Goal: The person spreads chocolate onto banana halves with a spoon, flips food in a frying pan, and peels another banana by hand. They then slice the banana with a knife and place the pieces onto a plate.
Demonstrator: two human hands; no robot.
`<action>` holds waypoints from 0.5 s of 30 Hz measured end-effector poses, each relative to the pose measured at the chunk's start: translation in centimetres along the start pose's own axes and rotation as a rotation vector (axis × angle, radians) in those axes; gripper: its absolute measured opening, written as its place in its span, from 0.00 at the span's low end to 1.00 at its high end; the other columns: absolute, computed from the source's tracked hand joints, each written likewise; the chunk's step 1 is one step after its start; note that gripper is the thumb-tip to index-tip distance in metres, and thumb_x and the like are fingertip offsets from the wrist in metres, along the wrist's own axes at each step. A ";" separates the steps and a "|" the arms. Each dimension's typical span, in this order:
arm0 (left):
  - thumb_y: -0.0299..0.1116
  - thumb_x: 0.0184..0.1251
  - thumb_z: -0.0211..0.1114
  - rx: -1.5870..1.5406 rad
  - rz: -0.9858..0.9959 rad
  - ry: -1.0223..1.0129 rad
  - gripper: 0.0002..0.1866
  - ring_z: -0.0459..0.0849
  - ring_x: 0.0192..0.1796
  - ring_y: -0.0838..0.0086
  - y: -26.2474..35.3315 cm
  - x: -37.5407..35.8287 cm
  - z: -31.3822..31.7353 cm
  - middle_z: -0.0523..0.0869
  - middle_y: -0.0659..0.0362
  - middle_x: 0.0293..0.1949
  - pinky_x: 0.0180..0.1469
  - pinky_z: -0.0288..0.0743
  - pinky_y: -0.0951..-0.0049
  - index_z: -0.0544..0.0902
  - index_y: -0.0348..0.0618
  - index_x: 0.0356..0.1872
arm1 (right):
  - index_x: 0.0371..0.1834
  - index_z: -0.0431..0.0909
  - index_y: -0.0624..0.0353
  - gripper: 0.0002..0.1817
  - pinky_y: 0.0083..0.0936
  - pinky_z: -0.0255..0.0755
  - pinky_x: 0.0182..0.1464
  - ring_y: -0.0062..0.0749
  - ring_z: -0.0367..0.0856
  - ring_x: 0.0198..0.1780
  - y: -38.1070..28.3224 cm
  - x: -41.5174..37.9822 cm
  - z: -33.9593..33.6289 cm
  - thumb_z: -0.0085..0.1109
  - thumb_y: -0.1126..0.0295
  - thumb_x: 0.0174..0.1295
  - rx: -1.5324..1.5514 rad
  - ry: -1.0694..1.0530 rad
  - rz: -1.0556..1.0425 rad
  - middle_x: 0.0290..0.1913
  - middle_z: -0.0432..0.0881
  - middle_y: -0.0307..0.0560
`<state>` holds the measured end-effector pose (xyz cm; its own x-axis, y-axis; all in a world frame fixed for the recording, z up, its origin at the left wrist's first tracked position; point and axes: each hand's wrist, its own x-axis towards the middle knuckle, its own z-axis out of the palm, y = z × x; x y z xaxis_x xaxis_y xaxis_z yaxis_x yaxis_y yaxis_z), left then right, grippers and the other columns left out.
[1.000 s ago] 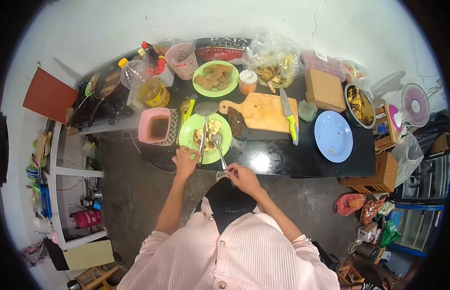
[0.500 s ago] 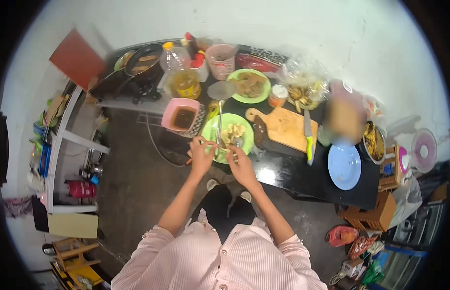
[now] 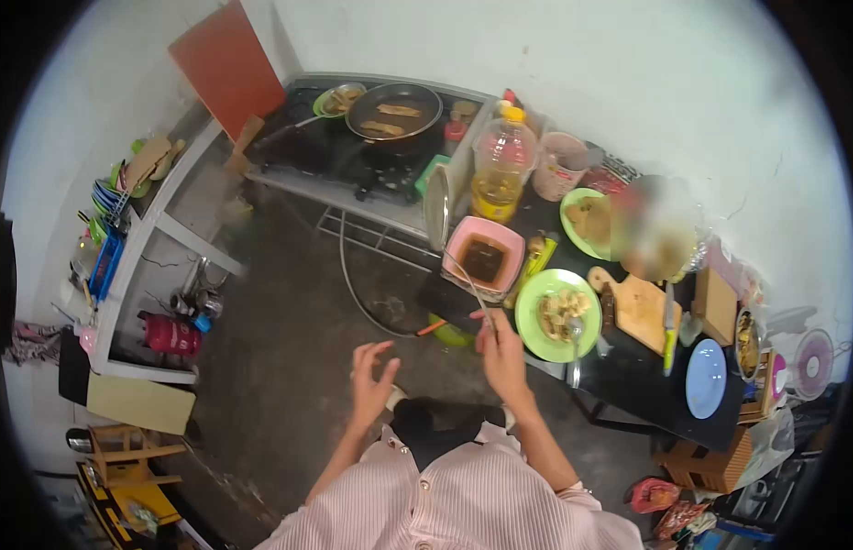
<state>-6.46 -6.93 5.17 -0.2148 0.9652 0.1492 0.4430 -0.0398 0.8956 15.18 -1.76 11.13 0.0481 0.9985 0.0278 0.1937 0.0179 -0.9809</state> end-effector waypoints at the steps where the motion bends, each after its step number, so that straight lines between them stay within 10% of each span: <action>1: 0.32 0.58 0.66 -0.033 -0.011 0.079 0.16 0.74 0.43 0.68 -2.8 0.6 -2.7 0.76 0.56 0.45 0.46 0.70 0.69 0.79 0.46 0.49 | 0.41 0.74 0.62 0.08 0.20 0.58 0.27 0.18 0.60 0.22 -0.4 1.0 1.3 0.44 0.75 0.67 -0.127 0.019 -0.020 0.20 0.66 0.36; 11: 0.33 0.71 0.56 -0.413 -0.370 0.120 0.16 0.73 0.54 0.74 -13.1 12.2 -15.2 0.74 0.60 0.51 0.58 0.66 0.72 0.71 0.39 0.55 | 0.49 0.73 0.59 0.14 0.13 0.47 0.19 0.10 0.52 0.18 -2.5 7.8 11.2 0.36 0.69 0.69 0.242 -0.066 0.254 0.20 0.58 0.29; 15: 0.30 0.69 0.58 -0.353 0.052 0.041 0.18 0.70 0.60 0.72 -10.9 24.8 -15.8 0.72 0.56 0.56 0.63 0.63 0.71 0.69 0.41 0.58 | 0.51 0.72 0.58 0.15 0.11 0.44 0.16 0.08 0.50 0.16 -3.4 10.9 13.6 0.35 0.70 0.69 0.308 -0.051 0.192 0.20 0.58 0.28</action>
